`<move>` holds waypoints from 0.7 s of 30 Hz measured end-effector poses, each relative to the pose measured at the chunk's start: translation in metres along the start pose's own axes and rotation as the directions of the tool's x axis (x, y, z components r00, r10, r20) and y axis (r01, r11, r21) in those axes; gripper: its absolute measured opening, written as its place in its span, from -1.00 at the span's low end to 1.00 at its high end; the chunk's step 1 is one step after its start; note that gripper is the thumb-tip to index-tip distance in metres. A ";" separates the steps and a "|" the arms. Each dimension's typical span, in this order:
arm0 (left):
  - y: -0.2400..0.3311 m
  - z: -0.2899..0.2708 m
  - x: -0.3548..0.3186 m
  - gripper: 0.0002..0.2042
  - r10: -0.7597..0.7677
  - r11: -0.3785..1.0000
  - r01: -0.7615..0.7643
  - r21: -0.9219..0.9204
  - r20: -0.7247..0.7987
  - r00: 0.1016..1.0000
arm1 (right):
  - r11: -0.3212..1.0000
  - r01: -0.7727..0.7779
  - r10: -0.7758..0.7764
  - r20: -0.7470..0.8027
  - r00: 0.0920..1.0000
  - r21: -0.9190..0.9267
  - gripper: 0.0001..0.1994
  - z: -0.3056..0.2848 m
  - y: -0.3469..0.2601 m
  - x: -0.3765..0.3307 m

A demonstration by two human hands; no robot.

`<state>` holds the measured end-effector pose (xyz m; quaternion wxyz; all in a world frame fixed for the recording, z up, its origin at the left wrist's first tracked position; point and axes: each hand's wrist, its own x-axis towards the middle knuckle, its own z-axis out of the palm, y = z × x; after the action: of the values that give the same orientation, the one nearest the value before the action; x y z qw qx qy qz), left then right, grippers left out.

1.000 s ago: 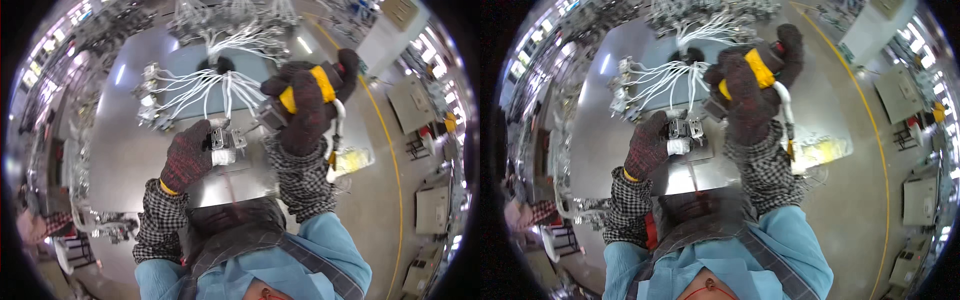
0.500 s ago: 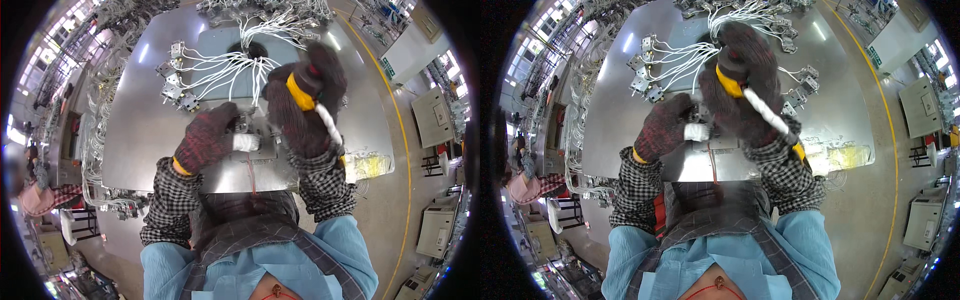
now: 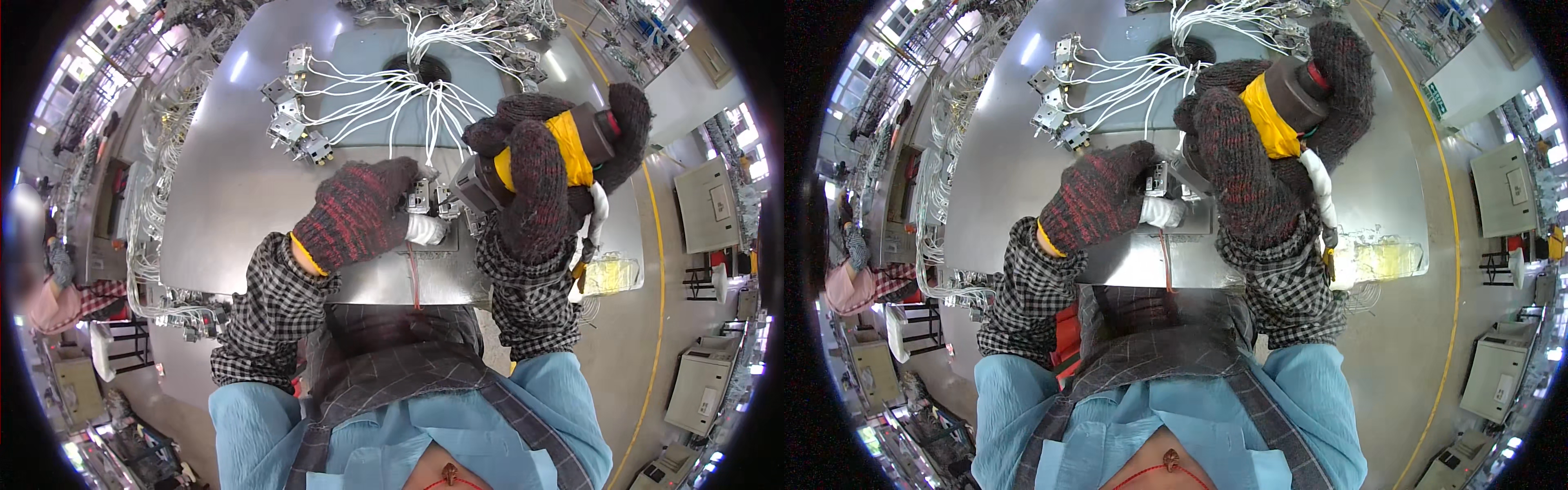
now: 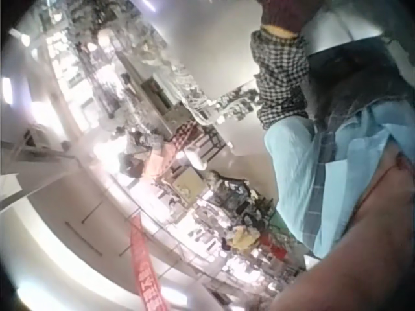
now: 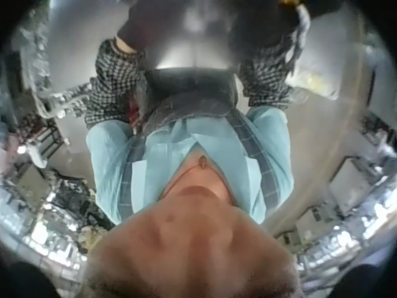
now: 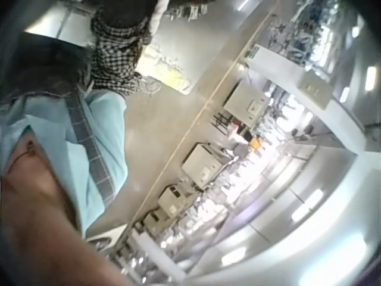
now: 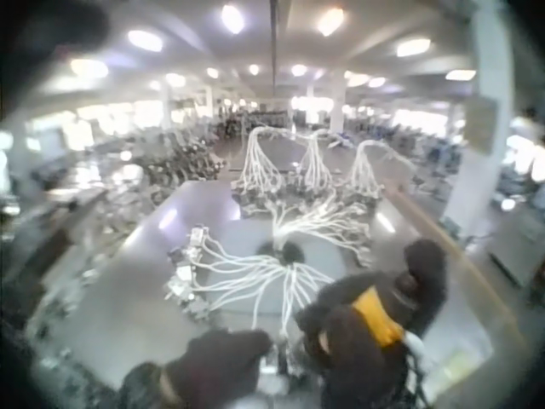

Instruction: Assemble electrical components onto a wiring harness fixture using an electric screwdriver.

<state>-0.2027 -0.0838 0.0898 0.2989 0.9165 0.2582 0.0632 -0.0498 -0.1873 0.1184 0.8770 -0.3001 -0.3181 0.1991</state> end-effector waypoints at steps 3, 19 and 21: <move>0.003 0.004 -0.001 -0.28 0.046 0.999 -0.047 -0.003 -0.040 0.998 | 0.967 0.132 -0.125 0.045 0.991 -0.219 -0.19 0.006 -0.008 -0.011; -0.007 0.001 -0.005 -0.21 0.357 0.928 -0.318 0.194 -0.219 0.908 | 0.873 0.441 -0.356 0.343 0.869 -0.211 -0.26 -0.009 0.023 -0.001; -0.022 -0.012 -0.005 -0.11 0.381 0.923 -0.382 0.042 -0.242 0.893 | 0.846 0.462 -0.362 0.349 0.864 -0.268 -0.24 -0.013 0.023 -0.007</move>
<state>-0.2198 -0.0646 0.0871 0.2496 0.9333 0.1082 0.2342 -0.0497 -0.1796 0.0918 0.7780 -0.3398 -0.5283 -0.0131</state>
